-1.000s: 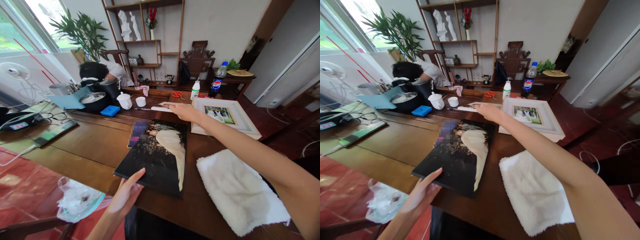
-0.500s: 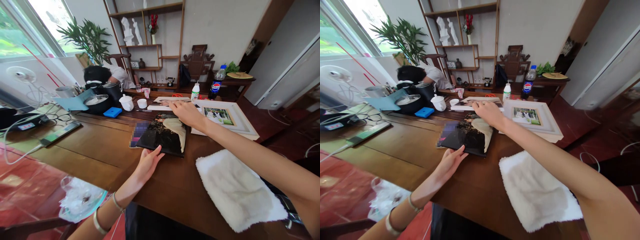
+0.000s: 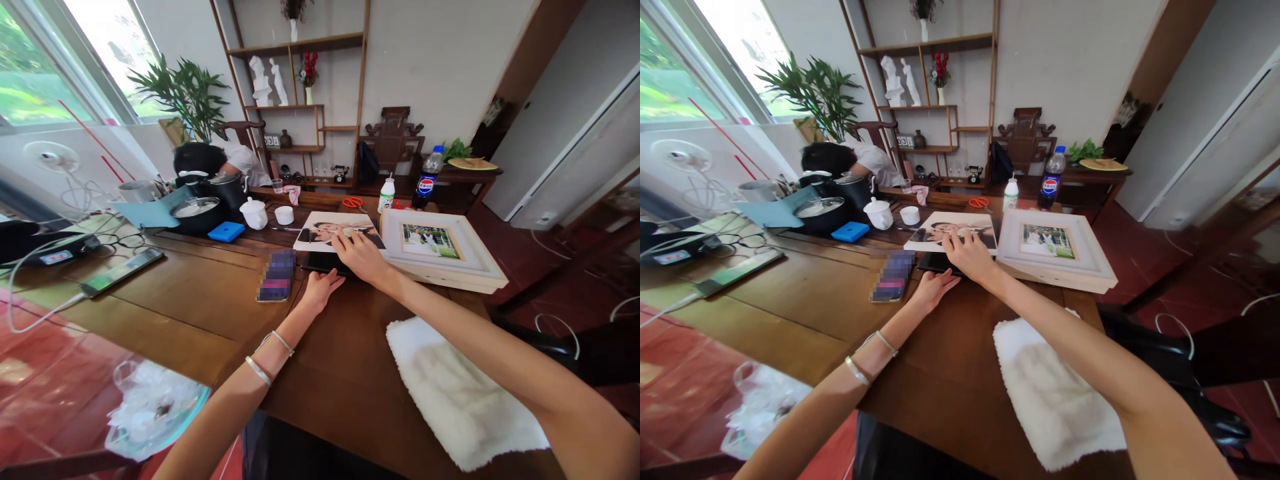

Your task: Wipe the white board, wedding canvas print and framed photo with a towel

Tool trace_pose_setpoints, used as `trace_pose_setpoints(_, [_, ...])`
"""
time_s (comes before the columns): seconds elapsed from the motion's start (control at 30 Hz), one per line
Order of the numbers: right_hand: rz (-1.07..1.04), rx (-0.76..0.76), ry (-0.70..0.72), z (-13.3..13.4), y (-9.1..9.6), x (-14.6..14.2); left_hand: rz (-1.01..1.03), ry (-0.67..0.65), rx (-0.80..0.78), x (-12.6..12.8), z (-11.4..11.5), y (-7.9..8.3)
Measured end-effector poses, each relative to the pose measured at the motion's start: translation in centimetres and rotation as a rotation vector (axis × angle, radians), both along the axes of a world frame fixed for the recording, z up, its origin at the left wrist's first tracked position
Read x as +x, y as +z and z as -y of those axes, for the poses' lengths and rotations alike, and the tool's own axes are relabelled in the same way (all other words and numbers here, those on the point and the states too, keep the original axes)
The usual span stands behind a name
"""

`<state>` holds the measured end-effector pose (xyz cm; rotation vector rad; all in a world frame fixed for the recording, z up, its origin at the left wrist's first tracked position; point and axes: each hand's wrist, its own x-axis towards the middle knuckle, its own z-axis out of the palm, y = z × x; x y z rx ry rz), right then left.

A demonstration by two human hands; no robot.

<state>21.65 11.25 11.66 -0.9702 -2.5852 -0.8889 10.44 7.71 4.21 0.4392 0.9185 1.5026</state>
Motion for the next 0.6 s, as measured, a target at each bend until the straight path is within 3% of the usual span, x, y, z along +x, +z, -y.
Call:
trace_pose_setpoints(0.27, [-0.089, -0.078, -0.076, -1.6, -2.6, -1.2, 0.015, 0.035, -0.037, 1.0, -2.3, -0.6])
trace_pose_setpoints(0.6, [-0.063, -0.201, -0.177, -1.3, -4.0, -1.3, 0.167, -0.055, -0.114, -0.3, -2.7, 0.5])
